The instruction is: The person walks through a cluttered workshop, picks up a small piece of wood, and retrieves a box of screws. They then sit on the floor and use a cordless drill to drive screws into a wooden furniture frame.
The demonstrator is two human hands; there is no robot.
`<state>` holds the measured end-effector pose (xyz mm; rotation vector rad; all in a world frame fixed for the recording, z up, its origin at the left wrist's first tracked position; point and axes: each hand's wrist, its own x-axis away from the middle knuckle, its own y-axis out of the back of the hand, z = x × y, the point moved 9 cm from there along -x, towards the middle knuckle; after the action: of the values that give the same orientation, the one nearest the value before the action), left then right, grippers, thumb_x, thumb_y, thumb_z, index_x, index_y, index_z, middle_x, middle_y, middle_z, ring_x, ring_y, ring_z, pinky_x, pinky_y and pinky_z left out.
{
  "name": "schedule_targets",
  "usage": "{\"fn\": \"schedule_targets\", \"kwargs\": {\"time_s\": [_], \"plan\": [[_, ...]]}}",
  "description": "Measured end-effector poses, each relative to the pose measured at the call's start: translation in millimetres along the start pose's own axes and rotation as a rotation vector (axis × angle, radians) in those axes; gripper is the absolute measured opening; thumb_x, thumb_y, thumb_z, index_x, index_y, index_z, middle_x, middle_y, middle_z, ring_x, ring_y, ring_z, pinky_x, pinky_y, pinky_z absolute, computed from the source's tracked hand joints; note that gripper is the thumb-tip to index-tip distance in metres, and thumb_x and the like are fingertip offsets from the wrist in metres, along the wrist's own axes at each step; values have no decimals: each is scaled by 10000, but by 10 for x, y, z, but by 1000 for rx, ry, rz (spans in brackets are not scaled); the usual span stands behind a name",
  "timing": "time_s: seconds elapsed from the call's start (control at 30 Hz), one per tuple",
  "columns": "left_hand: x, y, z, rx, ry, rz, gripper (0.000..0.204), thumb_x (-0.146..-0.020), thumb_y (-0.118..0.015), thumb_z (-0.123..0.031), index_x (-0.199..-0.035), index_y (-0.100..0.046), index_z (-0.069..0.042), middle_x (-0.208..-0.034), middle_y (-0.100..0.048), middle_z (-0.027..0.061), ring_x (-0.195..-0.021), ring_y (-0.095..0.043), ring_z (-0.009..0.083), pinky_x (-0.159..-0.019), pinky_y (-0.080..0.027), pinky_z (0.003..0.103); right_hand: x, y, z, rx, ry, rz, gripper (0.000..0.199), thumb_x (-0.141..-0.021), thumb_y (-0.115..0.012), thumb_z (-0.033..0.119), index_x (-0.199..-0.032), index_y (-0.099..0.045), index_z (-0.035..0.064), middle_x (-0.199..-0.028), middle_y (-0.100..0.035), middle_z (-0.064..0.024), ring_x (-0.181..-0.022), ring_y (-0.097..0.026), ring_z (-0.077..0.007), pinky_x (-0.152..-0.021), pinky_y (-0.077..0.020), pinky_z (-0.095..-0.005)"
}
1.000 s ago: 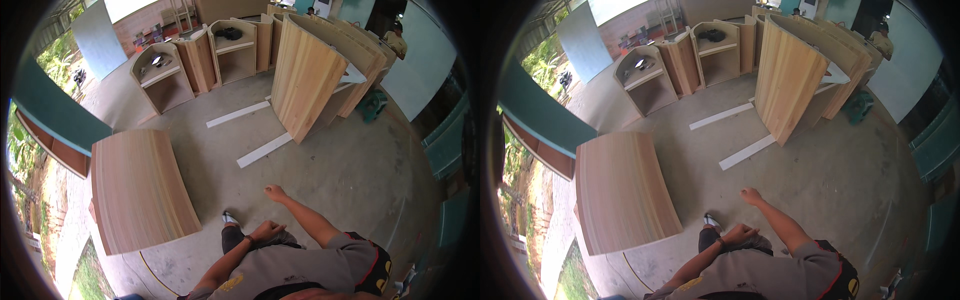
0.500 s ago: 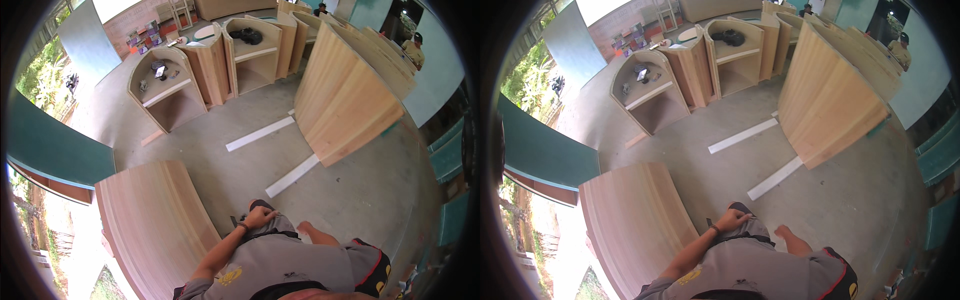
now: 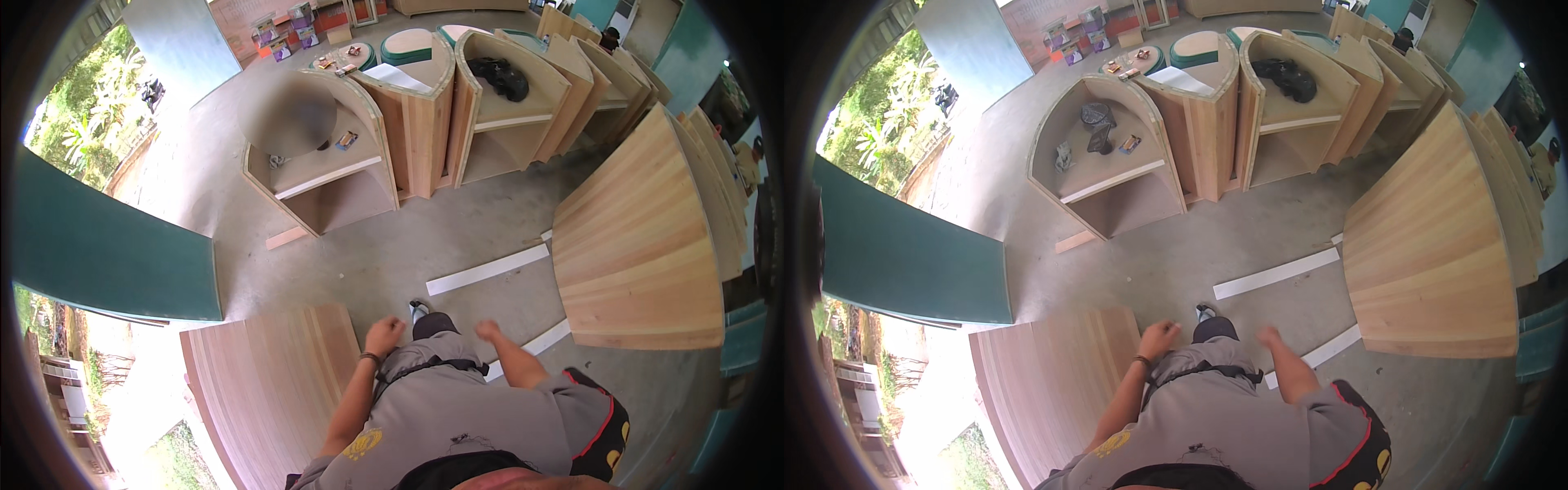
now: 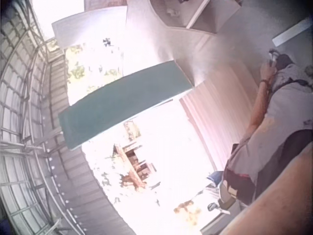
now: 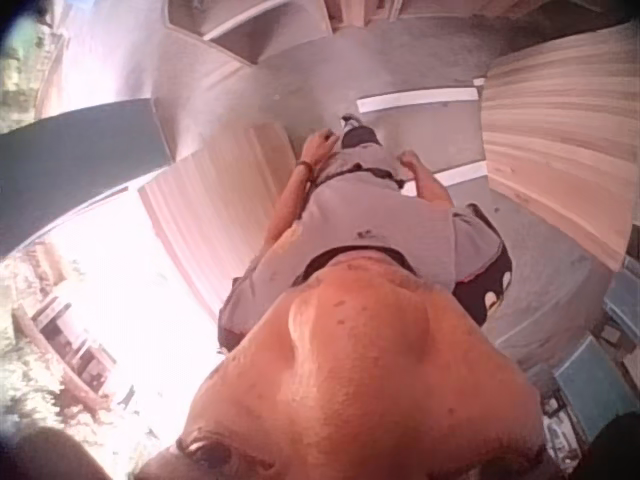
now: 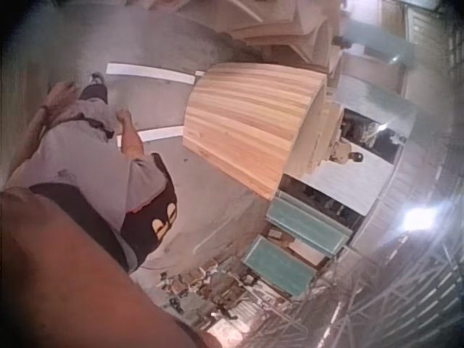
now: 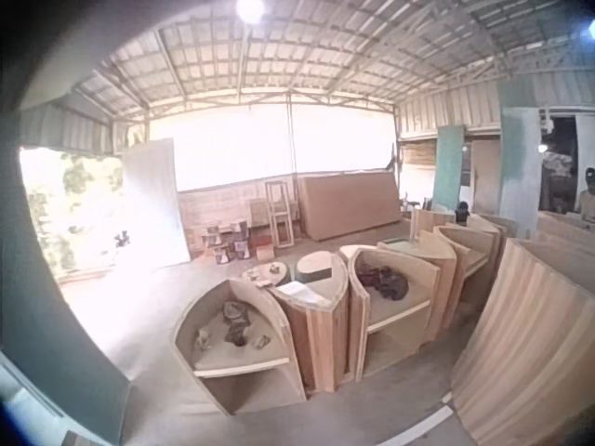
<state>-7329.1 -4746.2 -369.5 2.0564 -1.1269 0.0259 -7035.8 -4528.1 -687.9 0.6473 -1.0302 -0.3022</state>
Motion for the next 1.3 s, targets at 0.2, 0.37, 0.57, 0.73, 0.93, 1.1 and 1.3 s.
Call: {"fn": "schedule_targets", "kwargs": {"time_s": [0.2,0.37,0.57,0.73,0.93,1.1,1.3], "plan": [[-792,1131,1445,216,385,-279,360,-868,-608,-339,-849,-655,17,-713,-669,143,-678,-662,231,-635,-504,370,-1188,3351,2768,-539,271,-451,227,-872,-595,251,-921,-644,35,-789,-664,-77,-688,-618,-155,-633,-491,-312],[-891,1243,2853,472,742,-176,330,-879,-599,-317,-840,-671,3,-658,-646,86,-582,-626,161,-511,-486,317,-1274,4069,4618,-896,415,-388,204,-896,-590,229,-904,-647,33,-726,-629,-27,-636,-576,-111,-584,-462,-270],[-1922,1867,3642,162,677,-35,305,-896,-552,-293,-922,-659,-9,-723,-655,110,-606,-633,189,-502,-490,339,-1867,2843,5478,-752,170,-168,220,-885,-605,240,-924,-657,30,-754,-646,-46,-658,-594,-120,-581,-478,-275],[-2903,3045,4170,374,842,128,249,-895,-523,-239,-963,-630,-25,-770,-652,123,-597,-627,202,-477,-489,344,-2245,1317,4731,-221,-251,-20,290,-822,-580,260,-987,-717,66,-863,-702,-100,-741,-692,-244,-646,-545,-364],[-4148,4833,4580,690,776,-185,237,-902,-508,-239,-1012,-569,-38,-725,-606,98,-541,-573,177,-416,-449,306,-2350,1532,5432,89,-47,-69,297,-819,-572,302,-934,-724,75,-931,-701,-139,-755,-690,-281,-715,-547,-405],[-4976,5468,4690,749,738,-296,241,-905,-511,-247,-1007,-556,-34,-741,-602,104,-535,-564,181,-412,-449,310,-2604,1983,6179,-388,-192,-222,325,-801,-594,338,-941,-721,74,-922,-703,-147,-869,-679,-289,-812,-520,-405],[-5384,4890,4470,740,744,-33,258,-899,-517,-271,-1036,-559,-56,-771,-598,109,-563,-592,191,-405,-478,313,-3170,2421,7138,-394,-91,-227,350,-794,-614,334,-1022,-703,83,-985,-695,-161,-939,-659,-324,-844,-508,-409]]}}
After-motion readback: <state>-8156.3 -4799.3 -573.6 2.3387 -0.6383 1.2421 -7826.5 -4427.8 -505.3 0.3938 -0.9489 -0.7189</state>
